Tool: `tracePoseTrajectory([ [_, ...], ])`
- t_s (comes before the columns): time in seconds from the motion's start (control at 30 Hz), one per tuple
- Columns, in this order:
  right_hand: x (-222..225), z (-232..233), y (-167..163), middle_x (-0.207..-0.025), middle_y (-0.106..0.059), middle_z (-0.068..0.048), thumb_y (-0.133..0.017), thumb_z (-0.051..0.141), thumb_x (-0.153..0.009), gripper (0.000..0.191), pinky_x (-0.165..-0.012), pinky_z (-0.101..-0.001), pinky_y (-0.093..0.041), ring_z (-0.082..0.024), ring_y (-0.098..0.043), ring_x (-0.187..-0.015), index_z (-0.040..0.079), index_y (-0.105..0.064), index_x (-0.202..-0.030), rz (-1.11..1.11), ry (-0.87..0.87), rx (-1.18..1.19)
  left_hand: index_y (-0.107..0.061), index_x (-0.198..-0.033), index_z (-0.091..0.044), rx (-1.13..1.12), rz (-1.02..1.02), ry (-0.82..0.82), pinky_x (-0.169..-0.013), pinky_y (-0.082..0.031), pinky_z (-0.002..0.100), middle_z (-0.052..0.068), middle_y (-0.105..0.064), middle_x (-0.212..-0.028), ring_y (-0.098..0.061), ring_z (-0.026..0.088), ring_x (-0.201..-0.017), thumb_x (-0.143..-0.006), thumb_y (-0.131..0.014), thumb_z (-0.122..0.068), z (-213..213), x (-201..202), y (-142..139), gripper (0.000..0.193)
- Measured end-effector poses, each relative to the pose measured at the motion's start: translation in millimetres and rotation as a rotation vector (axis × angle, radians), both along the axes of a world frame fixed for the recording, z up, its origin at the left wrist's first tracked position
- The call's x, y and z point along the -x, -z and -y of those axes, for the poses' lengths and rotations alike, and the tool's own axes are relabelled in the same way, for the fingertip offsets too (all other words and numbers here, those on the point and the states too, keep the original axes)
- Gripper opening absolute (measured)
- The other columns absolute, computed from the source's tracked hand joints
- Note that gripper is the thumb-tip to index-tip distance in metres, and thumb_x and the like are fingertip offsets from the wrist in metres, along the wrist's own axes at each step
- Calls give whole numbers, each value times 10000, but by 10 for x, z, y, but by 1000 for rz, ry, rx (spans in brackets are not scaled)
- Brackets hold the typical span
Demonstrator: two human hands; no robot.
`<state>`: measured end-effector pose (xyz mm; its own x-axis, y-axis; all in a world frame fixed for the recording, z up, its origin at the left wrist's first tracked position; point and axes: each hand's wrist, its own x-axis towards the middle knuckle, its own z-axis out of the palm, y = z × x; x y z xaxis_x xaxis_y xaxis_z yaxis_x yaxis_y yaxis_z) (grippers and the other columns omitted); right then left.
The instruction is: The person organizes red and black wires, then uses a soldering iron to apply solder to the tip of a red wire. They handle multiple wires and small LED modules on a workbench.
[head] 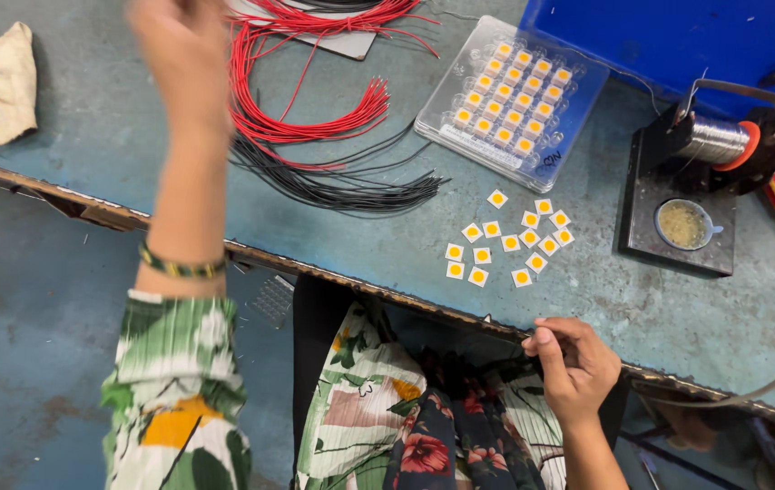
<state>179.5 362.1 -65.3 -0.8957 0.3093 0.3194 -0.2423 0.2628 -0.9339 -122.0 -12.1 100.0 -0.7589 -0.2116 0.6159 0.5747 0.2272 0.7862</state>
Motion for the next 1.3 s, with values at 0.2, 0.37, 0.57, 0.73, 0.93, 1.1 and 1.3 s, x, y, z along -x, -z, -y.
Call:
tracePoseTrajectory([
  [0.2,62,-91,-166,-837,-731,-99,-638,51,-989,120,-677,-237,-577,-135,-702,-736,-44,-674,-1053,139,-105,180,-682,-991,-105,730,-108,335,-873,-399,403,27,-668,-935,-590,250,-895,-903,-715,-84,-706,-1390,782,97],
  [0.37,284,-33,-512,-954,-708,-81,-697,55,-947,93,-717,-269,-561,-156,-703,-836,-8,-705,-1015,105,-88,-76,-699,-1050,-112,600,-10,290,-880,-424,371,8,-667,-979,-628,221,-940,-950,-688,-109,-922,-1717,932,100],
  [0.57,577,165,-770,-1042,-719,-107,-733,35,-945,97,-896,-334,-526,-230,-681,-989,13,-705,-1035,-198,7,-537,-731,-935,-147,658,-8,196,-734,-388,370,-11,-623,-882,-594,203,-802,-865,-796,-224,-996,-1775,1012,123],
  [0.73,602,-143,-609,-989,-708,-105,-709,53,-1055,45,-829,-303,-525,-212,-682,-900,25,-686,-1081,-218,183,-542,-737,-967,-143,654,-46,136,-696,-390,362,-14,-631,-878,-599,197,-793,-865,-814,-209,-1012,-1816,1102,144],
  [0.93,827,-1261,-581,-1041,-682,-80,-714,160,-1105,585,-668,-271,-550,-169,-695,-798,51,-315,-1519,-159,305,217,-742,-932,-161,686,-131,48,-646,-444,358,-14,-640,-863,-603,207,-755,-821,-849,-202,-1086,-1826,1045,160],
  [1.1,1135,-1843,-699,-955,-595,-42,-811,136,-1121,687,-589,-250,-490,-118,-596,-687,65,-276,-1544,-291,441,-11,-758,-911,-146,708,-139,23,-583,-423,354,-21,-642,-830,-567,195,-671,-802,-874,-172,-1082,-1840,1061,161],
  [1.3,1429,-2157,-953,-861,-616,-57,-757,72,-1056,340,-572,-252,-426,-118,-565,-651,-41,-600,-1335,-341,464,-328,-746,-911,-156,680,-173,0,-619,-448,351,-25,-638,-846,-586,201,-710,-812,-869,-190,-1077,-1827,1087,161],
])
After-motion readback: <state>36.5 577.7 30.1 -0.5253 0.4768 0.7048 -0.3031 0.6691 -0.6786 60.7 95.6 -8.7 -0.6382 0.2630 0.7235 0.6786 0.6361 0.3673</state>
